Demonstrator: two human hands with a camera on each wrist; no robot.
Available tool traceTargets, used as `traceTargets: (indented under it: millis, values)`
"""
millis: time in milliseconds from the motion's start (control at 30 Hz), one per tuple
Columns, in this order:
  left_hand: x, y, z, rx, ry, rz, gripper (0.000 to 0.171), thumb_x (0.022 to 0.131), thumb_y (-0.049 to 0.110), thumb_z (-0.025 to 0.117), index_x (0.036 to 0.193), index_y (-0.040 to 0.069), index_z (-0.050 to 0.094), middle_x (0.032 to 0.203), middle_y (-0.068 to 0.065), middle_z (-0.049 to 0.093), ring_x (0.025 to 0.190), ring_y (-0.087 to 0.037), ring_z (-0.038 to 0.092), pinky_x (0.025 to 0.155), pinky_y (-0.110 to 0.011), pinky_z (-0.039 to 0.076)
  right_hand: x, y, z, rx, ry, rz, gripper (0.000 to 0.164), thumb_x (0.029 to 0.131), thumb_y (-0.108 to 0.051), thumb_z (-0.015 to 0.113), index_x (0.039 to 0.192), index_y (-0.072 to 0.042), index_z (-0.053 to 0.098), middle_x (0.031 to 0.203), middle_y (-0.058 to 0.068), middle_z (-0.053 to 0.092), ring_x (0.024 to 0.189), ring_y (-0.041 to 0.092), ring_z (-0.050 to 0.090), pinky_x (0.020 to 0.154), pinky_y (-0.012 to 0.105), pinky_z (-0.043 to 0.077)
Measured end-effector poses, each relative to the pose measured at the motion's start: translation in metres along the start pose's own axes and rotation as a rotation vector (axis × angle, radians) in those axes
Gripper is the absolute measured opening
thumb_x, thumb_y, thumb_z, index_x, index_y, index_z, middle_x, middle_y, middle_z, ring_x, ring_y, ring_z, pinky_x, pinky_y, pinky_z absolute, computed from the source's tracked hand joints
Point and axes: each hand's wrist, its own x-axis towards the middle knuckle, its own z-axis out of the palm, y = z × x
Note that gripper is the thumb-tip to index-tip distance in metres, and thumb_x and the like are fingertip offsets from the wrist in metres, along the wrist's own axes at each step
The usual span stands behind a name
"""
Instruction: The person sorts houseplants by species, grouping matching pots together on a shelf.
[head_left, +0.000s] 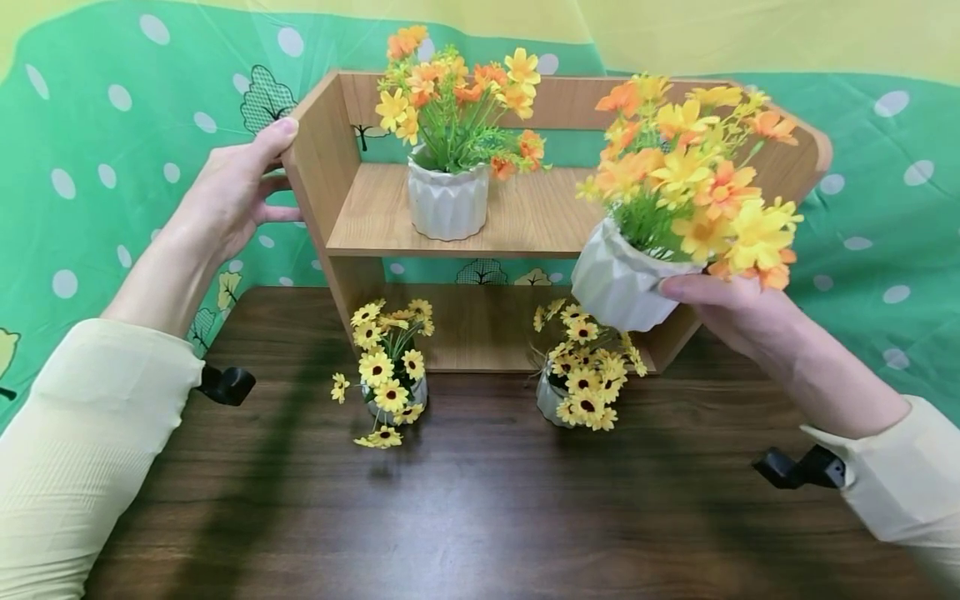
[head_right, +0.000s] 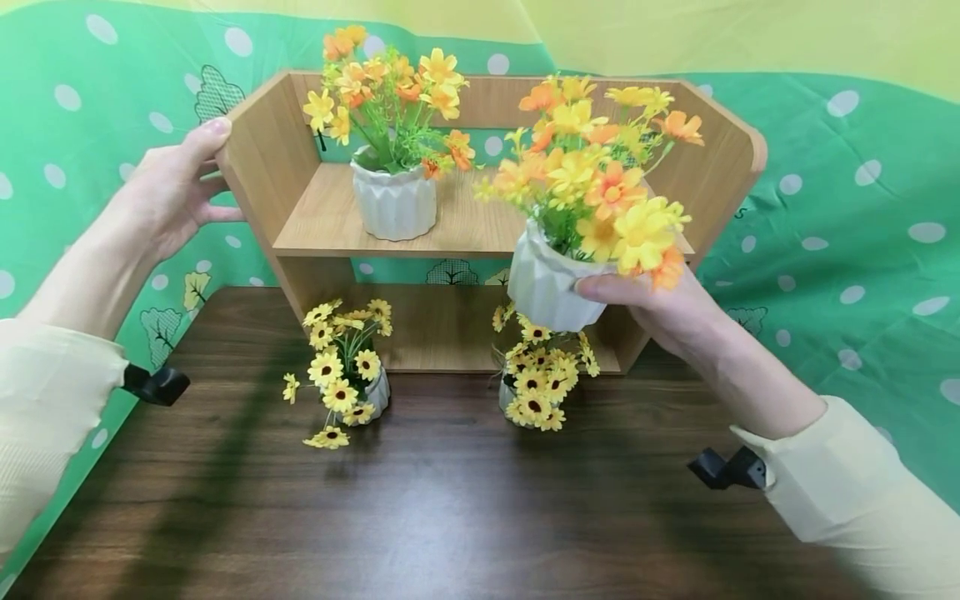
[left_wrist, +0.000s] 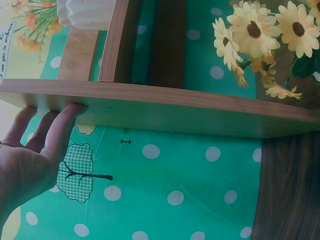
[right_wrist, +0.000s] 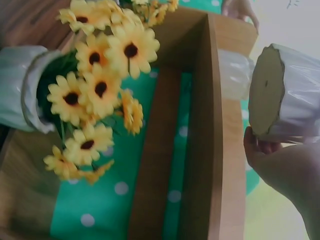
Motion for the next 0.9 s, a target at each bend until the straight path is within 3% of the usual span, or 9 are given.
traceTargets:
  millis: [233,500,633,900]
  values:
    - [-0.001,0.001,-0.001,-0.004,0.001,-0.002,0.066,0.095,0.048,0.07,0.151,0.021,0.05,0.158,-0.003,0.037,0.138,-0.03,0.042,0.068,-0.03,0.066,0.017,-0.01,-0.012,0.053,-0.029,-0.068,0.057,0.087,0.017,0.048,0.139,-0.004,0.052,0.13,0.003,0.062,0.123,0.014,0.056,0.111,0.028,0.037]
    - [0.0,0.0,0.0,-0.003,-0.001,-0.004,0.066,0.095,0.048,0.07,0.151,0.02,0.051,0.158,-0.003,0.037,0.137,-0.03,0.043,0.068,-0.031,0.066,0.034,-0.015,-0.022,0.023,0.039,0.008,0.048,0.091,0.013,0.05,0.137,-0.004,0.055,0.127,0.003,0.063,0.116,0.014,0.058,0.101,0.024,0.047]
    - [0.0,0.0,0.0,-0.016,0.0,-0.005,0.065,0.095,0.048,0.071,0.15,0.02,0.051,0.157,-0.004,0.038,0.137,-0.03,0.043,0.067,-0.031,0.066,0.047,-0.014,-0.028,0.053,0.015,-0.018,0.049,0.093,0.01,0.053,0.14,-0.002,0.052,0.127,0.006,0.064,0.111,0.015,0.061,0.092,0.026,0.053]
    - [-0.001,0.0,0.0,-0.031,-0.011,-0.001,0.063,0.095,0.046,0.071,0.148,0.017,0.054,0.157,-0.003,0.039,0.137,-0.03,0.044,0.069,-0.032,0.066,0.07,-0.008,-0.04,0.11,-0.051,-0.027,0.056,0.094,0.009,0.053,0.147,-0.006,0.044,0.136,0.007,0.058,0.12,0.017,0.057,0.096,0.027,0.052]
